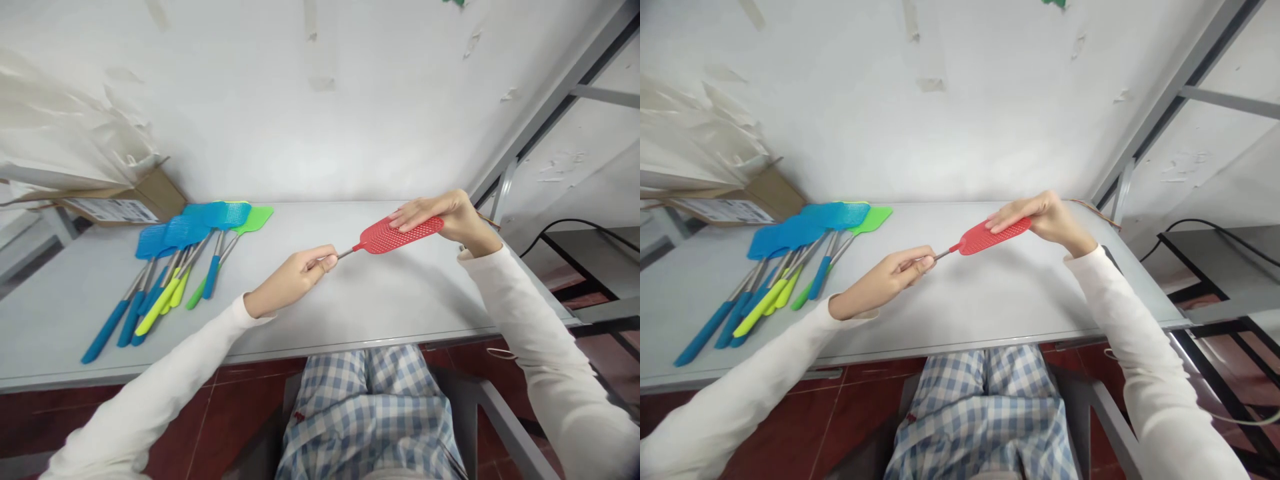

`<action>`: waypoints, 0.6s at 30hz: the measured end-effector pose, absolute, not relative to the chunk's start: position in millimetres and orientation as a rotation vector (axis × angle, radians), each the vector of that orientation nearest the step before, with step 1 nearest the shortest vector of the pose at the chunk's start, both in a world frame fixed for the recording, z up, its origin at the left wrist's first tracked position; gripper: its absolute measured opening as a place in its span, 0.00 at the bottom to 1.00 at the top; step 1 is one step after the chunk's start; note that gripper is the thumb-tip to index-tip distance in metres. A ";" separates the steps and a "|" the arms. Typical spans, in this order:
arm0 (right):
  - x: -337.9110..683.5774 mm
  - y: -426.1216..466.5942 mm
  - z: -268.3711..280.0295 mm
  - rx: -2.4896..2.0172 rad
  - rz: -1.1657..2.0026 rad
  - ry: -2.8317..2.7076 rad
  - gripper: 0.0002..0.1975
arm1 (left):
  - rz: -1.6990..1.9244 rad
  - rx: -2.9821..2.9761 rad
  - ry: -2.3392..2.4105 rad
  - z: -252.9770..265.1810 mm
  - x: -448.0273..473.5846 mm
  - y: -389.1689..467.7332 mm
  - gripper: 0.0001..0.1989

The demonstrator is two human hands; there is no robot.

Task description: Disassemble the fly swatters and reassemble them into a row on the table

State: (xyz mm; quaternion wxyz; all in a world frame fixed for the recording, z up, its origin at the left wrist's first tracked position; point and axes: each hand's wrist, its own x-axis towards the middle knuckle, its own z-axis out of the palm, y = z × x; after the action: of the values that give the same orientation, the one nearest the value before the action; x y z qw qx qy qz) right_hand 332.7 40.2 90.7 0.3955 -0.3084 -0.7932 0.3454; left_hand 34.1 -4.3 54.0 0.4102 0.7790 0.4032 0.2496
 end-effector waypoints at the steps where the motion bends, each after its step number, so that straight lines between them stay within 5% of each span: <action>1: 331.8 39.0 91.2 -0.790 0.879 -2.012 0.11 | 0.622 1.924 1.001 53.1 32.8 -6.4 0.17; 18: 345.7 59.1 102.9 -0.878 0.870 -2.018 0.12 | 0.553 1.523 0.854 45.9 38.2 -11.1 0.21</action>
State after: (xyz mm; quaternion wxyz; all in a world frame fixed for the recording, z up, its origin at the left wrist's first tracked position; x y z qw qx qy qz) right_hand 345.7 59.1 102.9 0.3778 -0.3436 -0.7895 0.3405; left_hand 38.2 -11.1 45.9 0.6091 0.6595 0.3698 0.2396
